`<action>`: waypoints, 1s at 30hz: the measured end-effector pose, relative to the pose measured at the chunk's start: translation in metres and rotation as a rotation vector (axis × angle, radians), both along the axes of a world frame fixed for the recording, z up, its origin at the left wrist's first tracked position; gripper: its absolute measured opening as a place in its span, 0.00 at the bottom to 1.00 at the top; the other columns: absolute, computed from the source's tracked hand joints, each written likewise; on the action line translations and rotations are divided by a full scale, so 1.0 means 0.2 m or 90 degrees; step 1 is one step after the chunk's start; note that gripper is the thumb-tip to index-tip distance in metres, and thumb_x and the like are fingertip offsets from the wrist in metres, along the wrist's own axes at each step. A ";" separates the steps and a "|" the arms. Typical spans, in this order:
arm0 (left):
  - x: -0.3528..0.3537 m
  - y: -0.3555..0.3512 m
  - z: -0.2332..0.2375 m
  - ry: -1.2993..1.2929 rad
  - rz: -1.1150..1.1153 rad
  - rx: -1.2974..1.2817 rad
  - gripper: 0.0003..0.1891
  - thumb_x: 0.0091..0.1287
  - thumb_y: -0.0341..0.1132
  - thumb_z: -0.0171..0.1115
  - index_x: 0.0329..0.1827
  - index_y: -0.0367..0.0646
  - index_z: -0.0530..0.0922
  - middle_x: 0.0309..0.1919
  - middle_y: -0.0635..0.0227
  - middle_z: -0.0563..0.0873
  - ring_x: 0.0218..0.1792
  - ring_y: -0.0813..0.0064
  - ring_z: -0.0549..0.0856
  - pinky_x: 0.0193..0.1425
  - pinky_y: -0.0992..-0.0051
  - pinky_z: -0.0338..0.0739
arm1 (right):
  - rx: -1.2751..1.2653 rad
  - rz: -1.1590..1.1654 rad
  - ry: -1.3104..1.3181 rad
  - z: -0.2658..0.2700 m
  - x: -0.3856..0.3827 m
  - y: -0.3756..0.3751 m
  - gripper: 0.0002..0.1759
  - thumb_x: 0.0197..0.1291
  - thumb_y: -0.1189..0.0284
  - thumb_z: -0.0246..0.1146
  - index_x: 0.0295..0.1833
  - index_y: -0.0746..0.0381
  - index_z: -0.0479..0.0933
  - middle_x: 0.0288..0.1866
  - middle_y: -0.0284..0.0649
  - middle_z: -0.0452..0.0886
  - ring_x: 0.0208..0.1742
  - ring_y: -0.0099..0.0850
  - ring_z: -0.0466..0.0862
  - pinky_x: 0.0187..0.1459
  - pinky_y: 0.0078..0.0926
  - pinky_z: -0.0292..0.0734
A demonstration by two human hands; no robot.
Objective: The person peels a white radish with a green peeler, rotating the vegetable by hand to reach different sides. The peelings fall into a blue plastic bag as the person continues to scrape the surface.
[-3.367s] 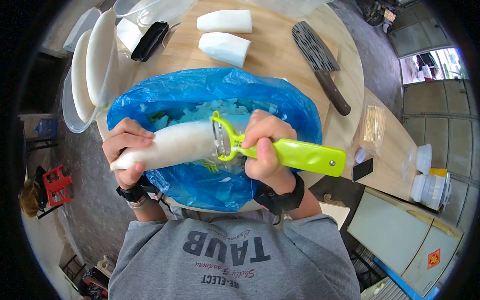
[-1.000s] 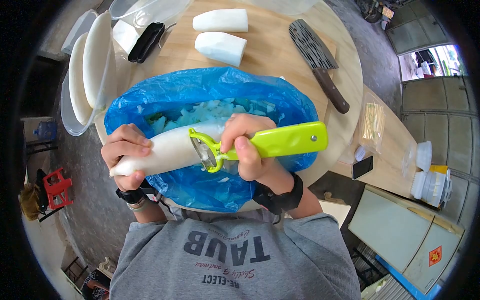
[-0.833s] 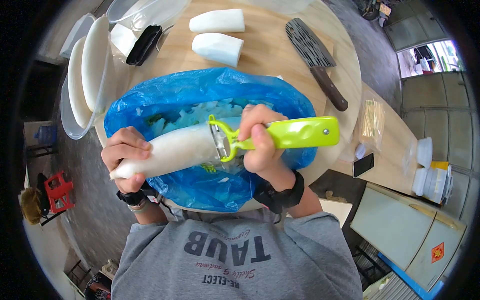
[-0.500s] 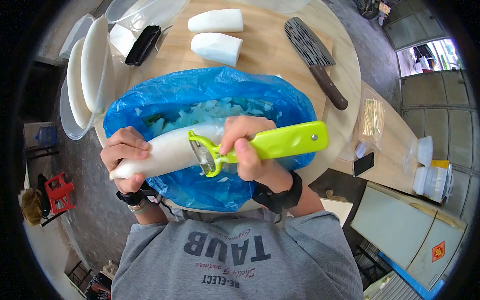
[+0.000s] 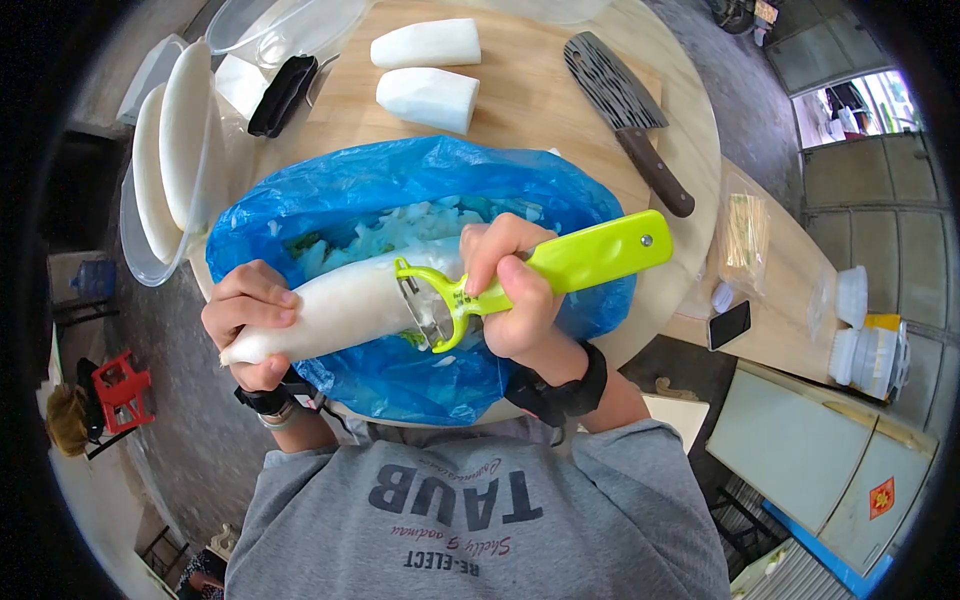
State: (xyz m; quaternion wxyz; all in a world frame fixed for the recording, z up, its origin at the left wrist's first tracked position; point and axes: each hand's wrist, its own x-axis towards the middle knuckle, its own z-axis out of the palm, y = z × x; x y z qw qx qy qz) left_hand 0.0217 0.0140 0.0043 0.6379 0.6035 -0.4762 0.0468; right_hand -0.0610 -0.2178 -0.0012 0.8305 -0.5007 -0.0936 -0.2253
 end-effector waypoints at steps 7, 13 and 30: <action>0.00 0.00 0.00 0.002 0.007 0.005 0.18 0.40 0.44 0.66 0.28 0.37 0.81 0.26 0.62 0.81 0.19 0.76 0.74 0.21 0.80 0.64 | -0.097 -0.003 0.026 -0.01 0.01 0.01 0.14 0.50 0.68 0.47 0.20 0.64 0.67 0.16 0.38 0.69 0.17 0.24 0.64 0.22 0.21 0.59; 0.01 0.01 0.00 -0.001 0.010 0.019 0.18 0.41 0.44 0.66 0.28 0.37 0.81 0.26 0.61 0.81 0.20 0.76 0.74 0.21 0.79 0.65 | -0.202 -0.010 0.007 0.02 0.03 -0.02 0.12 0.49 0.70 0.46 0.20 0.65 0.67 0.17 0.38 0.70 0.18 0.24 0.65 0.23 0.22 0.60; 0.01 0.00 0.00 -0.014 0.015 0.016 0.18 0.42 0.44 0.65 0.29 0.37 0.81 0.26 0.61 0.80 0.20 0.75 0.73 0.21 0.79 0.64 | -0.187 -0.009 -0.027 0.00 0.02 0.00 0.12 0.48 0.69 0.48 0.19 0.64 0.69 0.17 0.39 0.72 0.18 0.24 0.65 0.23 0.21 0.60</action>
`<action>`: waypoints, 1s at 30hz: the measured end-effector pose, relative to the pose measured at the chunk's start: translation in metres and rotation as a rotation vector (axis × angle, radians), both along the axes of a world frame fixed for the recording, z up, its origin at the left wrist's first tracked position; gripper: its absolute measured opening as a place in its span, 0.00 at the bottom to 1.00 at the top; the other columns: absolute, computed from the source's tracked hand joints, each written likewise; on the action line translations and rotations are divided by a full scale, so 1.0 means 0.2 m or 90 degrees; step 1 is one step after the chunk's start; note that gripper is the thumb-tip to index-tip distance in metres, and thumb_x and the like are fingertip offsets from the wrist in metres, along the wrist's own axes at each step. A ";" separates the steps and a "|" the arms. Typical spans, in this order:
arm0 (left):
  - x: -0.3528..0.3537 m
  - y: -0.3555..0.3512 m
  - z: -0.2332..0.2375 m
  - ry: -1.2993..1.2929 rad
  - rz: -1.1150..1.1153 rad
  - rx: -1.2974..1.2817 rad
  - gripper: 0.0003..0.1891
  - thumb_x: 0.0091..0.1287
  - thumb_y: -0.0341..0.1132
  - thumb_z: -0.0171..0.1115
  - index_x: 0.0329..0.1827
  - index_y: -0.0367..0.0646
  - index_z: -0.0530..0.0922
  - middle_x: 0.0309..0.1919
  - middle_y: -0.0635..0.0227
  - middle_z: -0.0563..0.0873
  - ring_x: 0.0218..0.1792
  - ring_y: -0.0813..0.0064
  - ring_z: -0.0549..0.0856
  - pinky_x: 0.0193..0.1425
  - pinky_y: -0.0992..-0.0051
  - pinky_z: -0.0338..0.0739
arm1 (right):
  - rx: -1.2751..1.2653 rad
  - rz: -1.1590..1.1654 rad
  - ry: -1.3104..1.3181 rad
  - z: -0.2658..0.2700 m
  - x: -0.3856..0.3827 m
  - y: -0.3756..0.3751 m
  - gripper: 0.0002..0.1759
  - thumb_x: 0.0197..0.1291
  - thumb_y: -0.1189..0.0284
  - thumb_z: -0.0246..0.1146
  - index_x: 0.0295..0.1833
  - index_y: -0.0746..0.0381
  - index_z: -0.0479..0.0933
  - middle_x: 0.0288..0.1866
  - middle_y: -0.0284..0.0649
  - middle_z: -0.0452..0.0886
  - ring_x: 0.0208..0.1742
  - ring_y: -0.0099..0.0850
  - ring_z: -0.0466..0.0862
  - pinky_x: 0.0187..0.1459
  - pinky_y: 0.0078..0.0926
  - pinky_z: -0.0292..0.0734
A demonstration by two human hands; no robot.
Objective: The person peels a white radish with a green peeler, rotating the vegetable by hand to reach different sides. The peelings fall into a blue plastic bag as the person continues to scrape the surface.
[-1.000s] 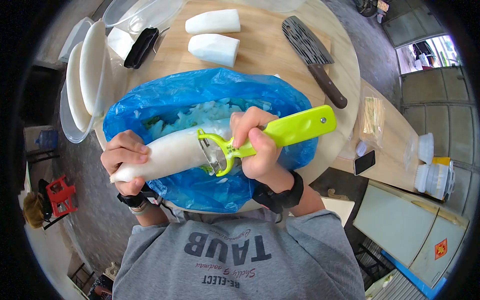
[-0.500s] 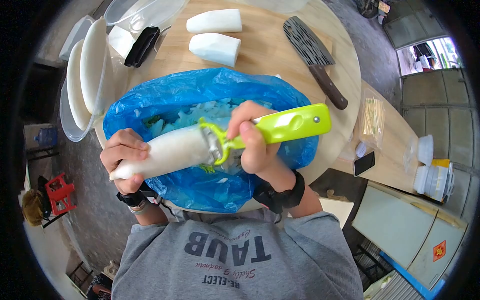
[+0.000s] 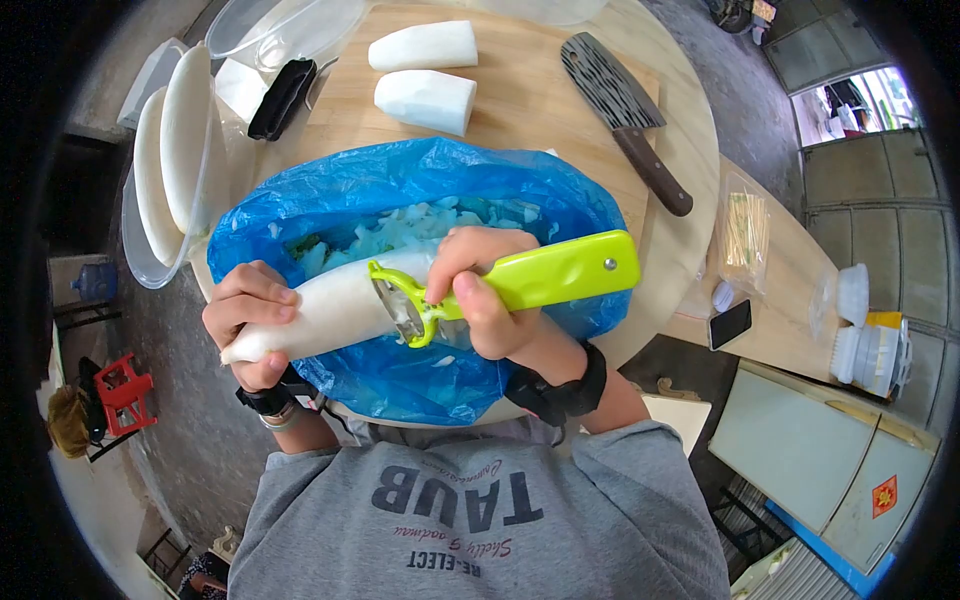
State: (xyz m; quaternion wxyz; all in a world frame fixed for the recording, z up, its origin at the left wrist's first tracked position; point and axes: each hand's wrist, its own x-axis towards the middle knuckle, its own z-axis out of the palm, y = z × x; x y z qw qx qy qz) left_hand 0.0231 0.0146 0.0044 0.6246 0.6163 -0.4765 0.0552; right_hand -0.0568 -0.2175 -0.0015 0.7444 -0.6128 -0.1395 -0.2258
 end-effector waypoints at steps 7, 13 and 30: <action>-0.01 0.00 0.00 0.006 0.014 -0.003 0.18 0.41 0.44 0.65 0.28 0.37 0.81 0.26 0.60 0.80 0.19 0.76 0.74 0.21 0.79 0.64 | 0.064 -0.121 0.020 -0.02 0.00 0.00 0.12 0.48 0.70 0.47 0.18 0.64 0.67 0.16 0.38 0.70 0.17 0.24 0.64 0.23 0.21 0.59; -0.02 0.02 -0.01 0.021 0.013 0.035 0.20 0.42 0.47 0.65 0.26 0.36 0.78 0.25 0.61 0.77 0.23 0.72 0.72 0.25 0.77 0.65 | 0.101 -0.109 -0.015 -0.04 0.00 -0.02 0.12 0.47 0.70 0.46 0.18 0.65 0.66 0.16 0.38 0.68 0.17 0.23 0.63 0.22 0.21 0.58; -0.01 -0.01 -0.01 0.000 -0.007 -0.027 0.18 0.41 0.44 0.66 0.28 0.37 0.81 0.26 0.61 0.81 0.20 0.76 0.73 0.21 0.80 0.64 | 0.061 -0.089 0.055 -0.03 0.01 -0.02 0.22 0.58 0.56 0.50 0.23 0.63 0.68 0.22 0.35 0.70 0.22 0.21 0.68 0.25 0.17 0.61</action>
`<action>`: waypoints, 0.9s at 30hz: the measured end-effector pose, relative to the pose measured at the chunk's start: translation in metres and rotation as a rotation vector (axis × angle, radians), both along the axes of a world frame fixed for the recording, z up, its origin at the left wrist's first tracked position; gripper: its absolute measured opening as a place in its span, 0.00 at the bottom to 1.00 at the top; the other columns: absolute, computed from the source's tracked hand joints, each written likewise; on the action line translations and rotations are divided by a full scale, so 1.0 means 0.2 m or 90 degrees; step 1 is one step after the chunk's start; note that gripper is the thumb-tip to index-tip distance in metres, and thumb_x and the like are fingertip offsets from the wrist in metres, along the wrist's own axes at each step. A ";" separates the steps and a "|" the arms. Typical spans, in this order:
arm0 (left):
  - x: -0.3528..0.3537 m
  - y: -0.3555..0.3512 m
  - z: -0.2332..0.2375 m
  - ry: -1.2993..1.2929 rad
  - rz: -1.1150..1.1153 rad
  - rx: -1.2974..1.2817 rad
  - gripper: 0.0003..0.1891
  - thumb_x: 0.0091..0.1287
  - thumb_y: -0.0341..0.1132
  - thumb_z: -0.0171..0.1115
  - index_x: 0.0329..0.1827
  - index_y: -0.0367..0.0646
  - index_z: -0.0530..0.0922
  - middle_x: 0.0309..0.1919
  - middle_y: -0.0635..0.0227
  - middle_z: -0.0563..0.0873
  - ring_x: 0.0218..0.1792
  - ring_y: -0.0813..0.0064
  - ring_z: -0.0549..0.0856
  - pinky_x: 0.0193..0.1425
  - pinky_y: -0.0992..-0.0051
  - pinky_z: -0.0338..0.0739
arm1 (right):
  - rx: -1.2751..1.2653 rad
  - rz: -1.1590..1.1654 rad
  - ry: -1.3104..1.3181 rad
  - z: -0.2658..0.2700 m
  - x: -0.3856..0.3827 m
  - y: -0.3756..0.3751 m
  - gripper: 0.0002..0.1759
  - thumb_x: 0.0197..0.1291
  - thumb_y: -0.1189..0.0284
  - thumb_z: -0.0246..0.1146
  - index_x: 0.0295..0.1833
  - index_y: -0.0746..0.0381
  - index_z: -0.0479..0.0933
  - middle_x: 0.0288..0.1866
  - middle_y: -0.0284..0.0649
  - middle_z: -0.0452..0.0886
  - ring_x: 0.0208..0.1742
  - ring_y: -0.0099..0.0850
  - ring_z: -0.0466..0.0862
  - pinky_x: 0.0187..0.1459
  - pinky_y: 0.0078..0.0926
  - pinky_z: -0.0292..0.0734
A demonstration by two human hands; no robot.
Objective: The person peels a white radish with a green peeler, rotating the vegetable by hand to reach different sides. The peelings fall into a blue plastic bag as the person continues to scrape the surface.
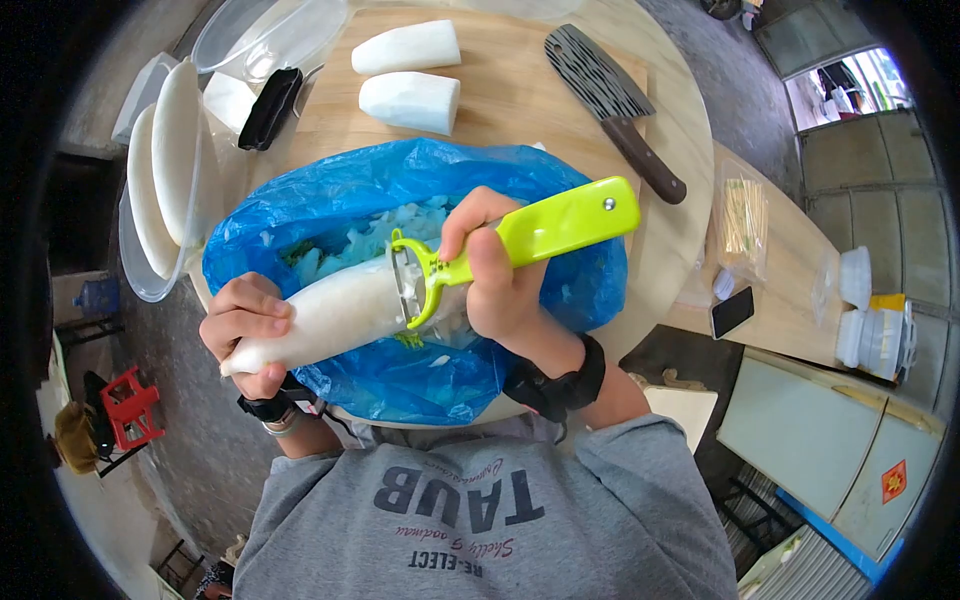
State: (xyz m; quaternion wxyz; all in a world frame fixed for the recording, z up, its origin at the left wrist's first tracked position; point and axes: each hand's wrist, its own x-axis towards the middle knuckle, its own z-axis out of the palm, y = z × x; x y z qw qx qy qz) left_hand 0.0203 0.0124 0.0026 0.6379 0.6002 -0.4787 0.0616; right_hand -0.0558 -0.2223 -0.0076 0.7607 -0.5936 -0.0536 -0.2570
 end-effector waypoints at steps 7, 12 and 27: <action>0.01 0.00 0.00 0.003 -0.005 -0.002 0.18 0.41 0.44 0.66 0.28 0.37 0.81 0.26 0.61 0.81 0.20 0.76 0.73 0.21 0.79 0.63 | 0.031 0.076 -0.039 -0.01 0.01 0.00 0.27 0.56 0.46 0.53 0.27 0.63 0.68 0.24 0.34 0.69 0.23 0.20 0.67 0.26 0.15 0.61; 0.01 0.00 0.00 0.008 -0.010 0.000 0.19 0.41 0.44 0.66 0.28 0.37 0.81 0.26 0.61 0.81 0.20 0.76 0.73 0.21 0.79 0.63 | -0.078 0.124 -0.060 0.00 0.00 0.03 0.24 0.53 0.49 0.59 0.29 0.62 0.71 0.26 0.34 0.71 0.26 0.21 0.70 0.29 0.14 0.63; 0.01 0.02 0.00 0.003 -0.019 0.027 0.19 0.42 0.45 0.65 0.28 0.36 0.79 0.26 0.60 0.78 0.21 0.73 0.73 0.23 0.77 0.63 | -0.008 0.002 -0.045 -0.01 0.00 0.01 0.27 0.61 0.48 0.45 0.27 0.64 0.67 0.24 0.35 0.68 0.25 0.21 0.67 0.28 0.16 0.60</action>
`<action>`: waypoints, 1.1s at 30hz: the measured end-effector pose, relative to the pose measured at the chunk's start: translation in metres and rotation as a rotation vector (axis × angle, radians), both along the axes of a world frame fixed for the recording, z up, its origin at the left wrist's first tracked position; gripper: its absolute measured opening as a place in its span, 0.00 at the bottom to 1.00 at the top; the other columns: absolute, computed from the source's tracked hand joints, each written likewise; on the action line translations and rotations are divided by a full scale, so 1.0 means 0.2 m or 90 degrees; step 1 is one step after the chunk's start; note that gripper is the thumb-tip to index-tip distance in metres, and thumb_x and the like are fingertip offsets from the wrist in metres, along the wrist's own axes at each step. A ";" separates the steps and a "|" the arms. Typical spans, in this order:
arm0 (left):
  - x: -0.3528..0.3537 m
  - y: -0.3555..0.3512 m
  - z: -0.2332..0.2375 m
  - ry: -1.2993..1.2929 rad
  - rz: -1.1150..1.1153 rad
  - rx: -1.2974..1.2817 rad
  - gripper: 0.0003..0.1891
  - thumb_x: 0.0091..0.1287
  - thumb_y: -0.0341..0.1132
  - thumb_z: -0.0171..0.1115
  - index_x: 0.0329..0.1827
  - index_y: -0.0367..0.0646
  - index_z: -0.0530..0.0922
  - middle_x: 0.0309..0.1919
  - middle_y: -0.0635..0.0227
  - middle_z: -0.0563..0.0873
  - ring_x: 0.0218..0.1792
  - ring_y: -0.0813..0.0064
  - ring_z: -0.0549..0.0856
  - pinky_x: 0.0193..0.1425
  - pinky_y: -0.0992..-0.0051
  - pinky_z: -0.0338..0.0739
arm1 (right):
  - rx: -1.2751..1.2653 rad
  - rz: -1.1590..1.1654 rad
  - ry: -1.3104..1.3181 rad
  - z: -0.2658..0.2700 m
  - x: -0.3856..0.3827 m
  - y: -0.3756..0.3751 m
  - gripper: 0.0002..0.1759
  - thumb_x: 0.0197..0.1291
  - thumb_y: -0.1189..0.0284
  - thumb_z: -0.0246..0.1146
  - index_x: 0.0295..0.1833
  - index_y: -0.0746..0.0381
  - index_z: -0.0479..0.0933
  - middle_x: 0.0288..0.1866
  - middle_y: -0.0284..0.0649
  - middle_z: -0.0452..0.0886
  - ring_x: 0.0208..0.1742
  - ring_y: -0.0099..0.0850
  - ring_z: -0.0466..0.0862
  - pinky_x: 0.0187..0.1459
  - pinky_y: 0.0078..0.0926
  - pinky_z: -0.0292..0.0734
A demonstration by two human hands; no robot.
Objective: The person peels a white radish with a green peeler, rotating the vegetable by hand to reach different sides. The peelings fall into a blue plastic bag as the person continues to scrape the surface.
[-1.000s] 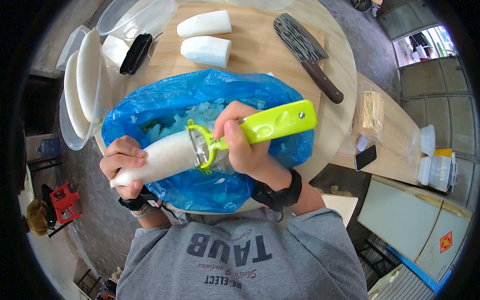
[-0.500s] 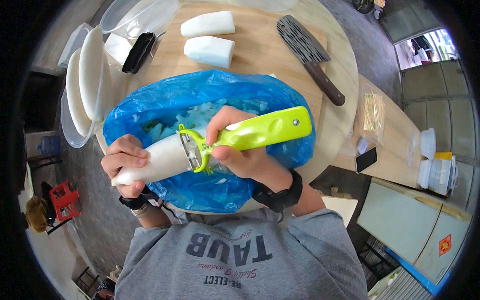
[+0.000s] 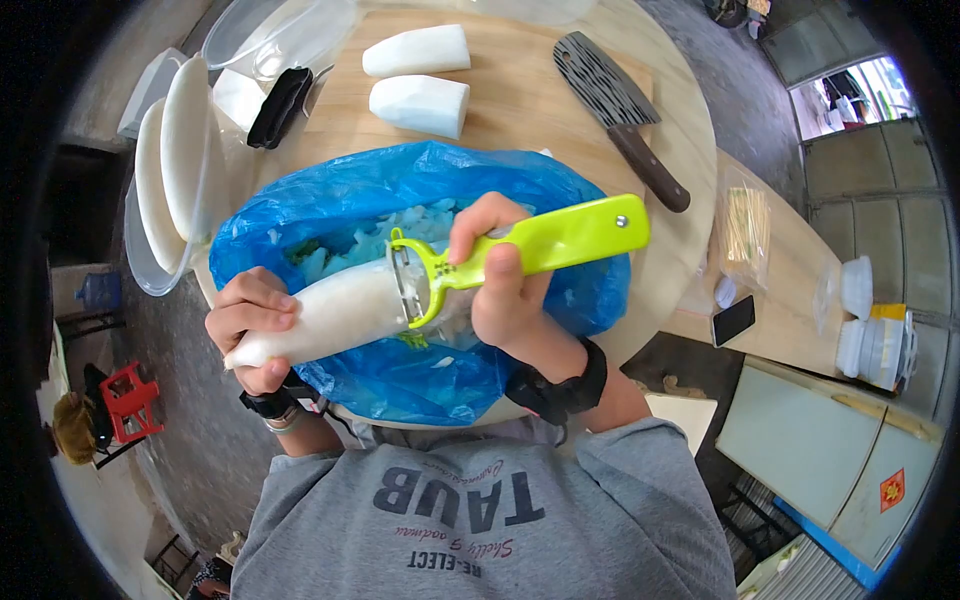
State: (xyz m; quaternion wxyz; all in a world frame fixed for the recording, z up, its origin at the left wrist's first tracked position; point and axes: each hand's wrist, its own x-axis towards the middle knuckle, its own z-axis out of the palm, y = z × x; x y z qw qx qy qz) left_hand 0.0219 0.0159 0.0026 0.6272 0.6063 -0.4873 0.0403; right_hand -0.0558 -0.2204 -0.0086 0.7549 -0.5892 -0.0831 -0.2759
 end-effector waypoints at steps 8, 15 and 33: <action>0.00 -0.02 0.00 0.005 0.008 -0.018 0.18 0.42 0.44 0.67 0.28 0.37 0.81 0.27 0.61 0.81 0.20 0.76 0.73 0.21 0.79 0.63 | 0.031 0.110 -0.007 0.02 -0.01 0.03 0.16 0.59 0.61 0.50 0.28 0.64 0.67 0.24 0.36 0.69 0.24 0.22 0.67 0.28 0.17 0.61; 0.00 -0.01 0.01 0.004 0.007 -0.019 0.18 0.41 0.44 0.67 0.28 0.37 0.81 0.26 0.61 0.82 0.21 0.75 0.75 0.21 0.79 0.64 | -0.079 0.088 0.028 0.06 0.00 0.03 0.08 0.56 0.72 0.50 0.27 0.64 0.68 0.24 0.36 0.72 0.25 0.21 0.69 0.27 0.18 0.63; 0.00 -0.01 0.01 0.004 0.000 -0.019 0.17 0.40 0.43 0.67 0.28 0.38 0.82 0.27 0.61 0.82 0.22 0.75 0.76 0.21 0.79 0.64 | 0.095 0.091 -0.013 0.02 0.00 0.00 0.17 0.59 0.62 0.49 0.25 0.63 0.67 0.22 0.36 0.69 0.23 0.24 0.67 0.26 0.20 0.61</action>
